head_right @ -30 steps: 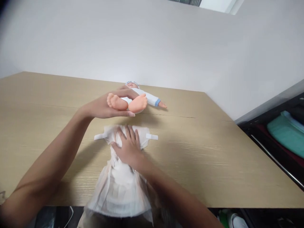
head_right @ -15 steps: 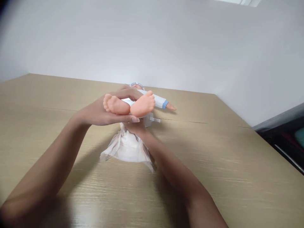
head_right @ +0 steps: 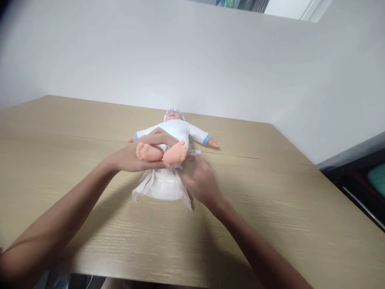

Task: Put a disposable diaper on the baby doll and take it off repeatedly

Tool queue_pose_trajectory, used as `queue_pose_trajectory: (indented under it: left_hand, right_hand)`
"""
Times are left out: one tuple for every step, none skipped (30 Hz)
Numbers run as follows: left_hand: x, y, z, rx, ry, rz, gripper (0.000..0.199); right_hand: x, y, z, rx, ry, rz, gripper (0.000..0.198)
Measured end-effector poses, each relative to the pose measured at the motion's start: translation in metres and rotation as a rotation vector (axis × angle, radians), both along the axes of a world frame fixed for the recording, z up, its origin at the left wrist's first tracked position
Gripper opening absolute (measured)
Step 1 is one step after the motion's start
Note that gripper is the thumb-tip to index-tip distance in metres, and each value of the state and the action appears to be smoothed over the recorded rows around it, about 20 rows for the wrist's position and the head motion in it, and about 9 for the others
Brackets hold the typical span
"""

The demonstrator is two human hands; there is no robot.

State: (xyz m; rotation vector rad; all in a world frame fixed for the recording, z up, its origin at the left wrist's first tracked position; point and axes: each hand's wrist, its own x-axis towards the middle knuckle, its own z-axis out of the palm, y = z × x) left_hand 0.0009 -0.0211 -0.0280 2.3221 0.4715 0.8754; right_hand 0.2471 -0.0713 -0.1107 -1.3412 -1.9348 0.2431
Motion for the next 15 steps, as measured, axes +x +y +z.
queue_pose_trajectory:
  left_hand:
    - [0.001, -0.003, -0.005, -0.005, 0.006, -0.004, 0.041]
    - [0.002, -0.007, -0.009, -0.007, 0.005, -0.014, 0.039]
    - [0.004, -0.011, -0.014, -0.004, 0.001, -0.026, 0.037]
    - [0.005, -0.014, -0.018, 0.003, -0.004, -0.036, 0.034]
    - [0.006, -0.018, -0.021, 0.011, -0.008, -0.045, 0.033]
    - [0.005, -0.021, -0.024, 0.014, -0.006, -0.05, 0.035]
    - [0.002, -0.024, -0.026, 0.01, 0.006, -0.046, 0.039]
    - [-0.003, -0.027, -0.028, 0.001, 0.026, -0.027, 0.045]
    - [-0.01, -0.029, -0.029, -0.01, 0.055, 0.006, 0.052]
    - [-0.019, -0.03, -0.031, -0.015, 0.088, 0.05, 0.055]
    - [-0.03, -0.031, -0.033, -0.011, 0.124, 0.098, 0.056]
    - [-0.042, -0.031, -0.037, 0.003, 0.157, 0.138, 0.055]
    - [-0.054, -0.031, -0.041, 0.02, 0.184, 0.159, 0.051]
    - [-0.064, -0.031, -0.048, 0.032, 0.202, 0.156, 0.047]
    - [-0.074, -0.032, -0.055, 0.039, 0.21, 0.136, 0.043]
  right_hand:
    - [0.004, -0.008, 0.002, 0.019, 0.035, -0.013, 0.061]
    - [0.006, -0.015, 0.003, 0.022, 0.052, 0.015, 0.07]
    - [0.006, -0.02, 0.006, 0.03, 0.074, 0.055, 0.075]
    - [0.004, -0.023, 0.008, 0.03, 0.081, 0.107, 0.077]
    - [0.002, -0.025, 0.011, 0.02, 0.079, 0.159, 0.077]
    - [0.0, -0.025, 0.014, 0.005, 0.075, 0.202, 0.074]
    - [-0.001, -0.024, 0.016, -0.008, 0.07, 0.24, 0.071]
    - [0.0, -0.022, 0.018, -0.014, 0.073, 0.274, 0.067]
    - [0.003, -0.021, 0.019, -0.009, 0.082, 0.31, 0.064]
    - [0.008, -0.019, 0.02, 0.002, 0.092, 0.348, 0.061]
    - [0.015, -0.017, 0.02, 0.017, 0.101, 0.386, 0.06]
    - [0.023, -0.016, 0.019, 0.031, 0.106, 0.421, 0.058]
    - [0.031, -0.015, 0.017, 0.041, 0.1, 0.453, 0.056]
    - [0.04, -0.015, 0.014, 0.048, 0.076, 0.48, 0.053]
    - [0.047, -0.014, 0.009, 0.056, 0.036, 0.503, 0.05]
